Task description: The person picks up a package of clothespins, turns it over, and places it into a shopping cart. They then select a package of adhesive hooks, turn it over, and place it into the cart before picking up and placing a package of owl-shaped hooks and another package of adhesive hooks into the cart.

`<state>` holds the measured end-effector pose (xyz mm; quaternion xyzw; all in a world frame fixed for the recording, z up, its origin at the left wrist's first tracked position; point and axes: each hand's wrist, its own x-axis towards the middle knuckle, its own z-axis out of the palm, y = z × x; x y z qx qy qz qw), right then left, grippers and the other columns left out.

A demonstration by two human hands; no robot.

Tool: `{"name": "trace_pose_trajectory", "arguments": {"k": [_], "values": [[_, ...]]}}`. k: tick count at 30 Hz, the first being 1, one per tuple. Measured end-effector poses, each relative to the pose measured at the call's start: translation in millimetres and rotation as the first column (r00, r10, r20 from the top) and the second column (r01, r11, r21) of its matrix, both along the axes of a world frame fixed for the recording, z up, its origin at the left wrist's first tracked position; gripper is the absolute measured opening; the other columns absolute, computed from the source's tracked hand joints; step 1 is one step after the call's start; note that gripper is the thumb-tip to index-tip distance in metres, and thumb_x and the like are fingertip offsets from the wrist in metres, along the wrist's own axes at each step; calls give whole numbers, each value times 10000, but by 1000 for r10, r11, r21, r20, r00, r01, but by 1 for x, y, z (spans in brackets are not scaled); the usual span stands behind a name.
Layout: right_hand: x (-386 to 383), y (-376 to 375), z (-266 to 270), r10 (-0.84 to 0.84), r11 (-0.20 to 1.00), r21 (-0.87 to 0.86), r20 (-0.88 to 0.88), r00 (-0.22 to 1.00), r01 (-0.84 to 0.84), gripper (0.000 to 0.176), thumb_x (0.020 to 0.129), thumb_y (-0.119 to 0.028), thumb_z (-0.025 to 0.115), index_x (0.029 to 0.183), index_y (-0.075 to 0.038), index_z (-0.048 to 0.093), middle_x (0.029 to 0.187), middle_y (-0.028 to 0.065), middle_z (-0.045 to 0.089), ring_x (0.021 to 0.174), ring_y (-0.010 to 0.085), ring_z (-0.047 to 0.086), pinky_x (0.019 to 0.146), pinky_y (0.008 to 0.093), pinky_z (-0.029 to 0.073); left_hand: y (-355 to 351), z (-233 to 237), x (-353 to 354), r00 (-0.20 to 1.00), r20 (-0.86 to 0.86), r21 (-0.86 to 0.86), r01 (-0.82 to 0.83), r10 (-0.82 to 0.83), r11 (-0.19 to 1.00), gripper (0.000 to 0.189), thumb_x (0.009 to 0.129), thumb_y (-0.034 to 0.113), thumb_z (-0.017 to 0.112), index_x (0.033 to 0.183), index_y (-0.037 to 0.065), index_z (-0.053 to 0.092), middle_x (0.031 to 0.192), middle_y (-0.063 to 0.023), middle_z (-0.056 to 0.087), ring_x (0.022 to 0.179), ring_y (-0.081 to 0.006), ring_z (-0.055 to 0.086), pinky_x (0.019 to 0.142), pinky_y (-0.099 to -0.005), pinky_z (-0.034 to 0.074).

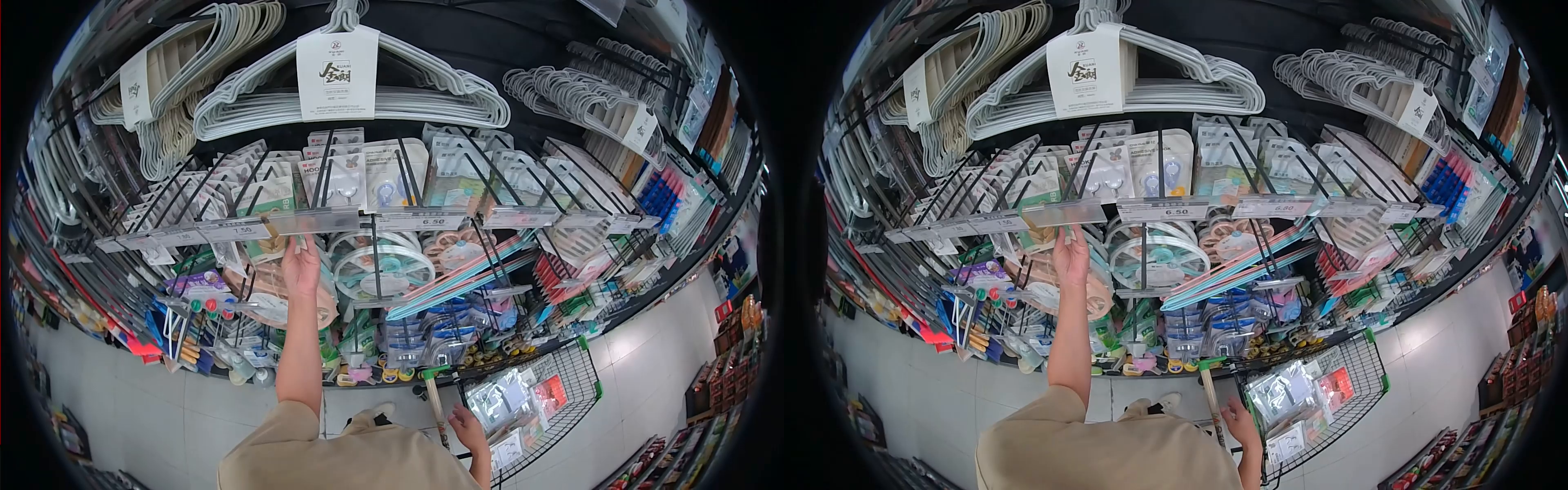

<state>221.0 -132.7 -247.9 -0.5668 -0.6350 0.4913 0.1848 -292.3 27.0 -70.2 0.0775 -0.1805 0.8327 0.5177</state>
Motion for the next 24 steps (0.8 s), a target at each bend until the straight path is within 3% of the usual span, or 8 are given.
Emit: {"name": "trace_pose_trajectory", "arguments": {"k": [2, 6, 8, 11, 14, 17, 24], "values": [[0, -1, -2, -6, 1000, 4, -4, 1000, 6, 505, 918, -239, 634, 1332, 14, 496, 1177, 252, 629, 1076, 317, 637, 915, 366, 501, -4, 11, 12, 996, 29, -126, -75, 79, 989, 327, 961, 14, 500, 1285, -24, 476, 1344, -177, 509, 1266, -296, 487, 1076, -434, 455], [-1, -1, 5, -4, 1000, 12, 2, 1000, 4, 504, 916, -241, 635, 1330, 13, 498, 1174, 252, 631, 1064, 318, 640, 908, 366, 503, -10, 8, 21, 994, -81, -74, -80, 74, 994, 354, 947, 67, 549, 1284, -16, 480, 1388, -166, 457, 1319, -310, 420, 1138, -476, 357], [1, -2, 1, -2, 1000, 15, -4, 1000, 3, 506, 916, -242, 636, 1331, 13, 496, 1173, 254, 631, 1065, 322, 641, 910, 369, 502, -14, 9, 27, 972, -118, -83, -215, 205, 973, 419, 931, 144, 601, 1320, 57, 472, 1424, -152, 398, 1352, -326, 361, 1164, -506, 288], [1, -3, 0, -5, 1000, 15, -4, 1000, 5, 508, 916, -243, 635, 1332, 13, 495, 1174, 255, 630, 1079, 329, 636, 914, 374, 499, -17, 7, 34, 959, -85, -120, -280, 271, 952, 464, 920, 231, 641, 1340, 142, 463, 1446, -137, 352, 1360, -332, 330, 1178, -525, 244], [1, -3, -1, 7, 1000, 7, 22, 1000, -7, 508, 916, -241, 634, 1332, 14, 494, 1175, 257, 629, 1099, 336, 628, 922, 378, 495, -20, 10, 33, 964, -62, -158, -267, 260, 951, 481, 913, 328, 648, 1338, 194, 467, 1467, -121, 330, 1347, -311, 343, 1166, -537, 243], [2, -3, -8, 7, 1000, 9, 10, 1000, -7, 512, 917, -238, 633, 1335, 18, 490, 1178, 262, 626, 1109, 340, 623, 927, 380, 493, -20, 18, 30, 956, -107, -225, -289, 272, 930, 508, 910, 400, 633, 1335, 177, 466, 1454, -111, 359, 1325, -293, 366, 1142, -515, 273], [3, -4, -10, 13, 1000, 7, 2, 1000, -13, 522, 915, -239, 635, 1342, 22, 483, 1191, 270, 619, 1109, 339, 622, 931, 378, 491, 3, 7, 9, 930, -108, -202, -368, 352, 908, 393, 974, 320, 551, 1295, 97, 509, 1324, -90, 521, 1252, -262, 440, 1049, -465, 363]]}}
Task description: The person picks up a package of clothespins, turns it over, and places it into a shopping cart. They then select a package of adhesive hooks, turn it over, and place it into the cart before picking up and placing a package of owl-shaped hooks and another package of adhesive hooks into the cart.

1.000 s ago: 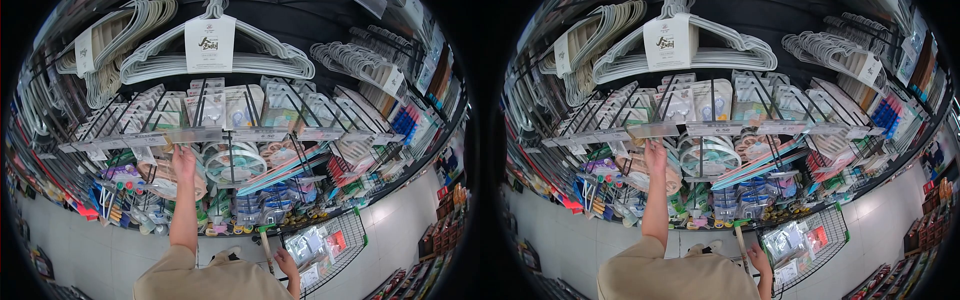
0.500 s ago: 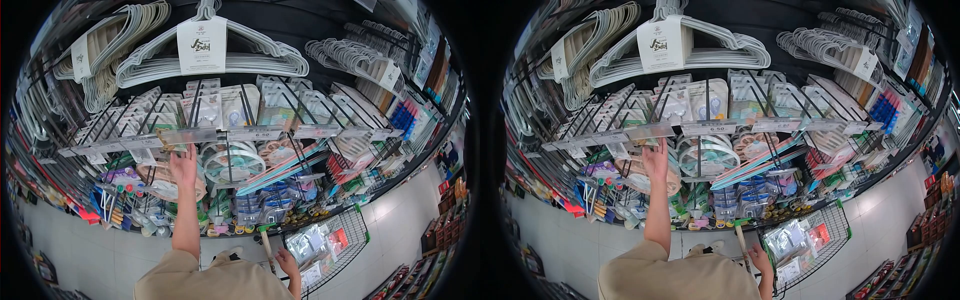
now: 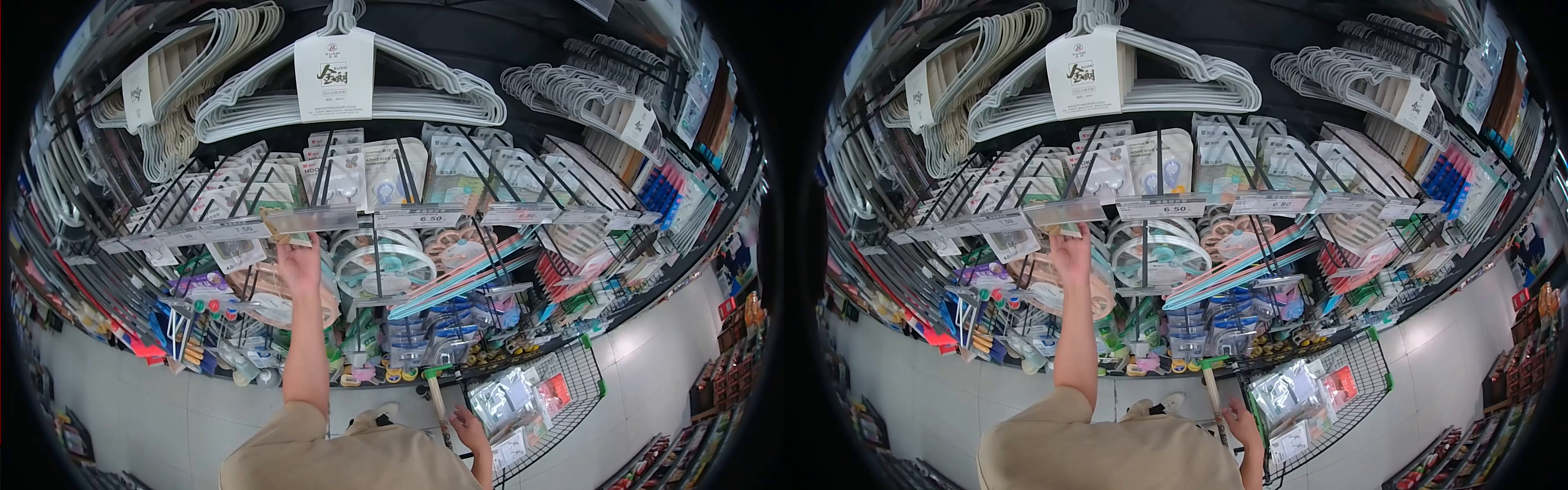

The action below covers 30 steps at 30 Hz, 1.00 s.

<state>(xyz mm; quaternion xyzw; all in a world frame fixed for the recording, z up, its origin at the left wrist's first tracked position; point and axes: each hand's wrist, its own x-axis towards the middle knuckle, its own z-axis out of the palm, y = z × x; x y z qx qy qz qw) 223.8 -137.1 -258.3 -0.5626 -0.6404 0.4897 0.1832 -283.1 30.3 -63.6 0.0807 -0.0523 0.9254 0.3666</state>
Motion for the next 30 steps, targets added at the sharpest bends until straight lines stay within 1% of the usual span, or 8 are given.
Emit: {"name": "trace_pose_trajectory", "arguments": {"k": [2, 5, 9, 11, 14, 21, 24, 30], "values": [[0, -1, -1, 0, 1000, -7, 0, 1000, 0, 523, 917, -241, 632, 1344, 22, 482, 1197, 268, 617, 1109, 336, 623, 929, 376, 491, 3, -12, -8, 996, -7, 86, 85, -84, 993, 277, 999, 246, 494, 1178, 50, 573, 1222, -107, 593, 1125, -246, 531, 1003, -435, 409], [-2, -2, 10, 4, 1000, -10, 19, 1000, -3, 518, 919, -247, 628, 1340, 18, 484, 1198, 267, 617, 1109, 334, 624, 921, 375, 493, -4, 7, 13, 997, 64, 35, 42, -44, 999, 265, 993, 233, 497, 1156, 45, 590, 1165, -106, 626, 1058, -246, 568, 981, -428, 426], [1, -4, 6, 4, 1000, -8, 16, 1000, -3, 513, 919, -252, 628, 1335, 13, 488, 1193, 266, 620, 1105, 333, 626, 915, 375, 494, -9, 9, 24, 993, 107, 20, 50, -51, 999, 267, 986, 201, 510, 1183, 31, 567, 1217, -117, 598, 1090, -259, 555, 971, -433, 440], [1, -5, 8, -3, 1000, -7, 20, 1000, 3, 510, 916, -255, 631, 1329, 9, 491, 1187, 266, 622, 1099, 334, 628, 910, 377, 497, -13, 12, 29, 991, 118, -1, 64, -64, 998, 245, 988, 221, 509, 1141, 49, 593, 1154, -93, 636, 1042, -238, 576, 956, -430, 434], [1, -6, 9, -7, 1000, -8, 32, 999, 7, 510, 915, -252, 631, 1330, 10, 491, 1182, 266, 625, 1095, 334, 630, 905, 377, 499, -15, 0, 28, 992, 51, 72, 116, -119, 991, 234, 979, 192, 516, 1143, 39, 583, 1182, -97, 621, 1055, -241, 575, 955, -440, 445], [2, -7, 6, -1, 1000, 1, 22, 1000, 1, 508, 914, -246, 631, 1331, 7, 490, 1178, 268, 626, 1083, 336, 635, 899, 374, 502, -30, 9, 50, 992, 84, 24, 94, -96, 995, 217, 979, 204, 514, 1105, 49, 601, 1130, -76, 646, 1019, -206, 584, 985, -429, 409], [2, -7, 3, 5, 1000, 13, 10, 1000, -5, 504, 913, -240, 629, 1329, 8, 491, 1174, 269, 627, 1075, 336, 638, 897, 374, 502, -31, 8, 54, 993, 51, 70, 108, -111, 992, 210, 971, 195, 522, 1093, 47, 608, 1114, -71, 653, 996, -197, 578, 994, -429, 390], [3, -8, -3, 3, 1000, 2, 2, 1000, -3, 496, 910, -221, 633, 1326, 10, 494, 1169, 265, 630, 1074, 325, 639, 892, 372, 504, -23, 1, 51, 979, 97, 119, 165, -176, 979, 210, 961, 212, 548, 1071, 52, 627, 1074, -54, 654, 896, -166, 543, 923, -405, 387]]}}
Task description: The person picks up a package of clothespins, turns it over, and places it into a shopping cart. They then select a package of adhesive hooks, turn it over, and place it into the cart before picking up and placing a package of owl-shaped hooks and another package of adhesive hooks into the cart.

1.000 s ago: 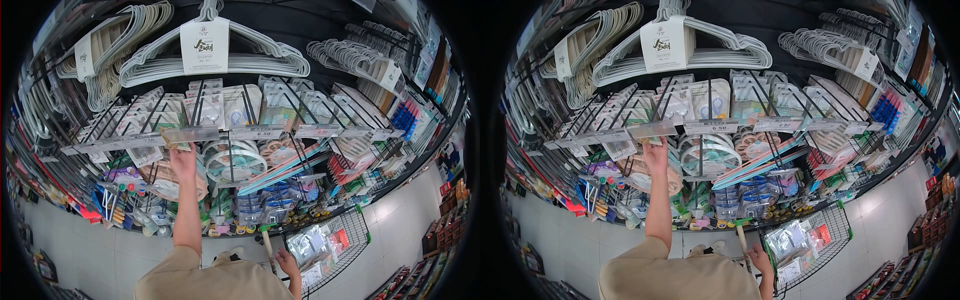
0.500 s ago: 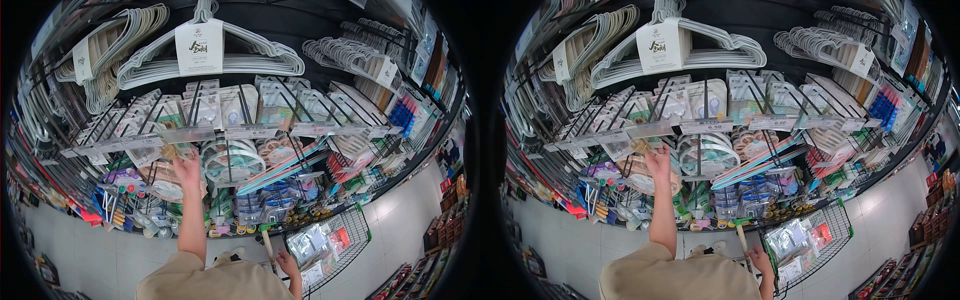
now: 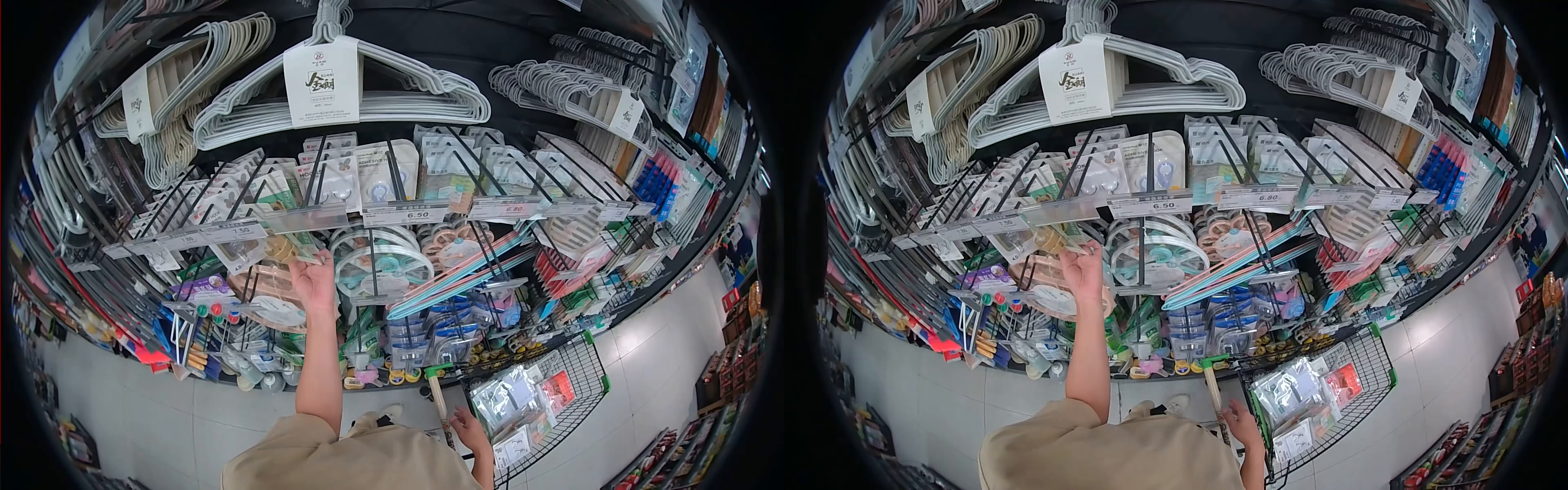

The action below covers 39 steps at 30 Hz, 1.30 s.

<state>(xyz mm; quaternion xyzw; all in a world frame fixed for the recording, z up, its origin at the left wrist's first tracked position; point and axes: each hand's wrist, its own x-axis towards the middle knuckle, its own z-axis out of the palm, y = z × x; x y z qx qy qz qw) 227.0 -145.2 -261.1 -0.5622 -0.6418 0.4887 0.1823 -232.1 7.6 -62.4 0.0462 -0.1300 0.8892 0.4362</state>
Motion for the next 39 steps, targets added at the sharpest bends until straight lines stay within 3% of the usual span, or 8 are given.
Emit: {"name": "trace_pose_trajectory", "arguments": {"k": [9, 11, 15, 17, 20, 26, 29, 39], "values": [[3, -5, 1, -20, 1000, 3, -6, 1000, 20, 505, 910, -228, 646, 1328, 13, 496, 1169, 246, 633, 1062, 306, 642, 887, 362, 506, -13, -12, 5, 992, -108, 233, 85, -61, 969, 177, 964, 193, 551, 1005, 38, 626, 974, -63, 656, 828, -171, 546, 793, -323, 450], [2, -6, 3, -15, 1000, -11, 0, 1000, 15, 504, 914, -231, 643, 1332, 7, 495, 1182, 245, 627, 1067, 305, 639, 893, 363, 504, -18, -3, 14, 1000, 7, 71, 9, -9, 997, 192, 981, 192, 529, 1003, 29, 627, 975, -70, 655, 855, -184, 569, 811, -339, 483], [3, -8, 2, -4, 1000, -17, -2, 1000, 4, 511, 914, -237, 644, 1340, 1, 492, 1192, 245, 622, 1073, 306, 635, 903, 365, 500, -20, 0, 15, 996, 86, 71, -8, 2, 997, 195, 992, 166, 506, 1017, 18, 630, 998, -79, 663, 888, -194, 597, 836, -343, 504], [3, -10, 2, -5, 1000, -31, -12, 1000, 4, 520, 918, -243, 640, 1349, 2, 484, 1207, 248, 614, 1088, 311, 630, 913, 369, 494, -16, -17, 7, 994, -46, 293, 107, -98, 950, 207, 996, 143, 490, 1052, -2, 627, 1066, -103, 666, 915, -194, 612, 845, -326, 518], [6, -12, -7, -15, 1000, 2, -28, 1000, 15, 551, 901, -317, 649, 1300, 38, 514, 1183, 287, 608, 1099, 375, 620, 886, 414, 508, -18, -18, 3, 984, -9, 337, 169, -176, 926, 217, 998, 124, 477, 1075, -17, 623, 1110, -118, 661, 969, -207, 626, 913, -338, 526], [5, -15, 10, -15, 1000, -24, 7, 1000, 16, 563, 898, -328, 654, 1313, 25, 509, 1173, 283, 615, 1108, 366, 615, 905, 408, 496, -18, -13, -2, 975, 107, 324, 149, -192, 934, 293, 1004, 84, 444, 1236, -75, 527, 1292, -189, 563, 1198, -300, 545, 1083, -395, 444], [4, -17, 14, -12, 998, -62, 44, 999, 15, 536, 912, -249, 639, 1356, 6, 478, 1205, 255, 617, 1100, 322, 630, 911, 376, 495, -20, -23, -10, 970, 137, 316, 149, -200, 937, 283, 975, 56, 498, 1222, -72, 550, 1315, -196, 532, 1222, -305, 516, 1092, -400, 439], [5, -21, 1, -20, 996, -81, 21, 1000, 22, 579, 899, -305, 669, 1357, -7, 477, 1199, 263, 618, 1100, 341, 628, 906, 385, 499, -29, -13, 3, 987, 66, 339, 116, -147, 933, 316, 955, 26, 514, 1252, -84, 515, 1341, -209, 515, 1215, -307, 523, 1125, -411, 400]]}}
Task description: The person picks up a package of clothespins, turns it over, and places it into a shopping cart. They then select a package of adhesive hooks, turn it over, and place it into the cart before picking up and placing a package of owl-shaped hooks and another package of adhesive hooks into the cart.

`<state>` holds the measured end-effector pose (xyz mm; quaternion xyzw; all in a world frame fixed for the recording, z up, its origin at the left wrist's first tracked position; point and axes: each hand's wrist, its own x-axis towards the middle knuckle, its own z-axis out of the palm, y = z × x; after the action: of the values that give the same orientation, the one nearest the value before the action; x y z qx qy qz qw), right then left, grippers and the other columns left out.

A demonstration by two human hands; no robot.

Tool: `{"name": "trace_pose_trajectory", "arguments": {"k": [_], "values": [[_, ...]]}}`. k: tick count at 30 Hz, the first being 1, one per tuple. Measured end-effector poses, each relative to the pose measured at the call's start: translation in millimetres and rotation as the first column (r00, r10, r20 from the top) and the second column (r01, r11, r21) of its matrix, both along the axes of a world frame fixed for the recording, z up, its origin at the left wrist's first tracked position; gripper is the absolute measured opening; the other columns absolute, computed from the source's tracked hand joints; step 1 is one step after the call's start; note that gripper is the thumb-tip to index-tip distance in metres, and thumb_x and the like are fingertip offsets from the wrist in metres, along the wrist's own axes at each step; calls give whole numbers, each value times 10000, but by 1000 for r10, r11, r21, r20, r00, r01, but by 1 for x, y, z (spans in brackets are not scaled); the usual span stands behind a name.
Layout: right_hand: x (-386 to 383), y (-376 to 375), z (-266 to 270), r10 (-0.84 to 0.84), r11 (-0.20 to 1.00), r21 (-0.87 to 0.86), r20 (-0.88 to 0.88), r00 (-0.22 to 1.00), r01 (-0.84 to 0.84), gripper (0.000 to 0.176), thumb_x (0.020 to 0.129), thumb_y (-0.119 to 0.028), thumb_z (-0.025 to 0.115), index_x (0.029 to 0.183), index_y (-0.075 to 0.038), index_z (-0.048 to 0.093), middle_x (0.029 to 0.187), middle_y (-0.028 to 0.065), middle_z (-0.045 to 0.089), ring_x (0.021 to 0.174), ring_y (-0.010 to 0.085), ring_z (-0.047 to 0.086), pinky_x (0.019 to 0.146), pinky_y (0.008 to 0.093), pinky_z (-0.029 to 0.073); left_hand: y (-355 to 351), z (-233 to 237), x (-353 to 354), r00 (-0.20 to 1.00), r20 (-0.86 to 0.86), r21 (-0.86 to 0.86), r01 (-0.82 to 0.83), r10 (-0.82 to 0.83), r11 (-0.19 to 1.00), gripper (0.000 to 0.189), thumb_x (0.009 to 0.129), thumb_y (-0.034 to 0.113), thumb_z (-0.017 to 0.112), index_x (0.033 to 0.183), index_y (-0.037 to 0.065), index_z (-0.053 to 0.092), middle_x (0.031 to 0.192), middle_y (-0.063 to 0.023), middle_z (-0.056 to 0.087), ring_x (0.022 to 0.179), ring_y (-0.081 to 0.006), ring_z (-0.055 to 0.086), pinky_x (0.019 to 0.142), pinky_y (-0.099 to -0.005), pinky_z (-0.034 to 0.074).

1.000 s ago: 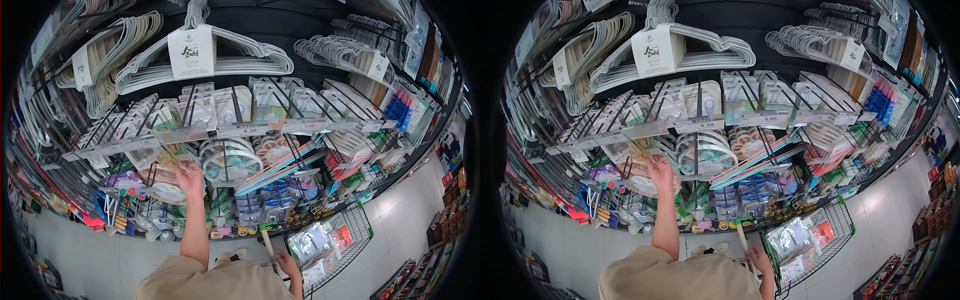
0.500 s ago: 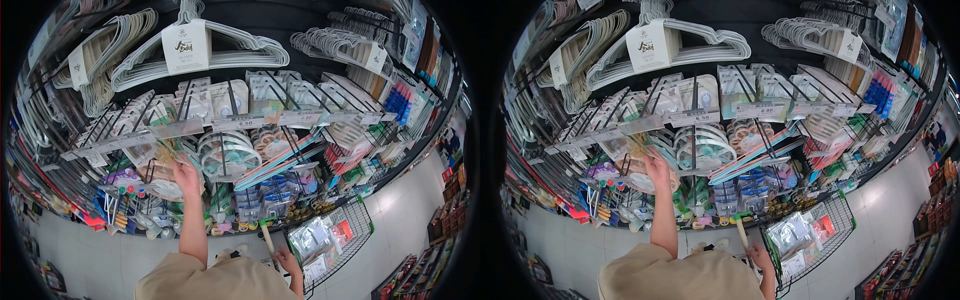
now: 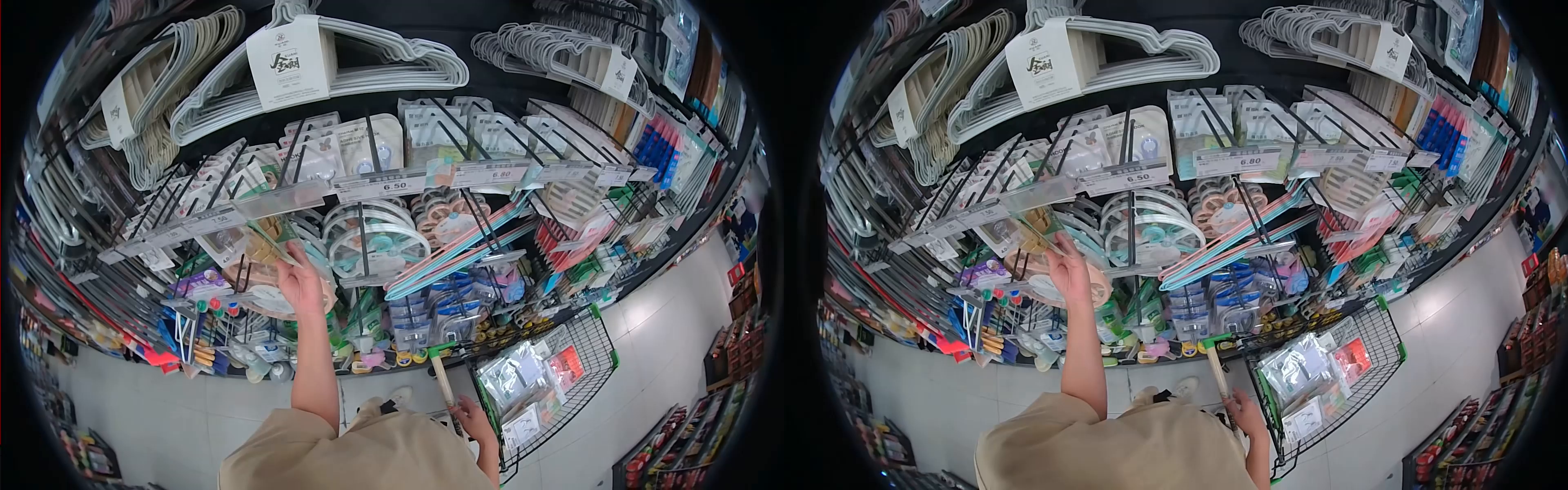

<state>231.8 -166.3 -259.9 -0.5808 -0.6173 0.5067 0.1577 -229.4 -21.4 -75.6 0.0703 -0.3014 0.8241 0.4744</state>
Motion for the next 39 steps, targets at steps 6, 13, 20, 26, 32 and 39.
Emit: {"name": "trace_pose_trajectory", "arguments": {"k": [6, 13, 20, 26, 32, 39], "values": [[-2, -1, 10, -10, 1000, -4, -25, 1000, 10, 591, 897, -351, 653, 1328, 22, 495, 1168, 288, 618, 1119, 390, 606, 929, 414, 482, -8, -3, 3, 999, 31, -32, 33, -32, 999, 309, 945, 93, 560, 1202, -80, 558, 1265, -197, 577, 1187, -288, 542, 1125, -412, 395], [1, -2, 3, -4, 1000, -5, -20, 1000, 4, 557, 914, -301, 650, 1351, 1, 481, 1194, 256, 621, 1091, 323, 633, 904, 379, 498, -14, -5, 2, 999, 32, -87, -13, 16, 996, 310, 959, 132, 546, 1185, -81, 565, 1227, -205, 599, 1166, -289, 553, 1133, -430, 378], [2, 1, 2, 18, 1000, -18, -19, 1000, -18, 553, 922, -288, 646, 1359, 4, 471, 1221, 252, 608, 1109, 309, 625, 911, 371, 496, -21, 3, 14, 992, -63, -37, -110, 108, 993, 326, 970, 131, 528, 1230, -65, 547, 1303, -175, 566, 1206, -279, 526, 1152, -422, 351], [-23, 24, 118, 199, 975, -38, -285, 938, -219, 498, 949, -234, 599, 1371, -11, 461, 1305, 200, 576, 1206, 311, 562, 982, 393, 443, -21, -2, 13, 978, -104, -38, -187, 182, 982, 336, 992, 131, 484, 1284, -31, 525, 1367, -132, 531, 1246, -259, 499, 1170, -431, 319], [-90, 57, 279, 542, 825, 368, -303, 784, -428, 430, 943, -177, 595, 1341, -41, 509, 1329, 167, 561, 1221, 329, 544, 1003, 394, 429, -22, 4, 13, 975, -80, -116, -216, 208, 969, 354, 1012, 130, 430, 1325, -31, 475, 1400, -136, 497, 1270, -247, 480, 1177, -438, 304], [-209, 101, 359, 650, 488, 828, -135, 748, -275, 409, 943, -143, 574, 1308, 24, 496, 1367, 204, 495, 1283, 370, 464, 1043, 404, 391, -27, 11, 16, 978, -101, -168, -196, 181, 966, 330, 1011, 99, 423, 1302, -49, 475, 1366, -167, 515, 1265, -279, 485, 1161, -444, 332]]}}
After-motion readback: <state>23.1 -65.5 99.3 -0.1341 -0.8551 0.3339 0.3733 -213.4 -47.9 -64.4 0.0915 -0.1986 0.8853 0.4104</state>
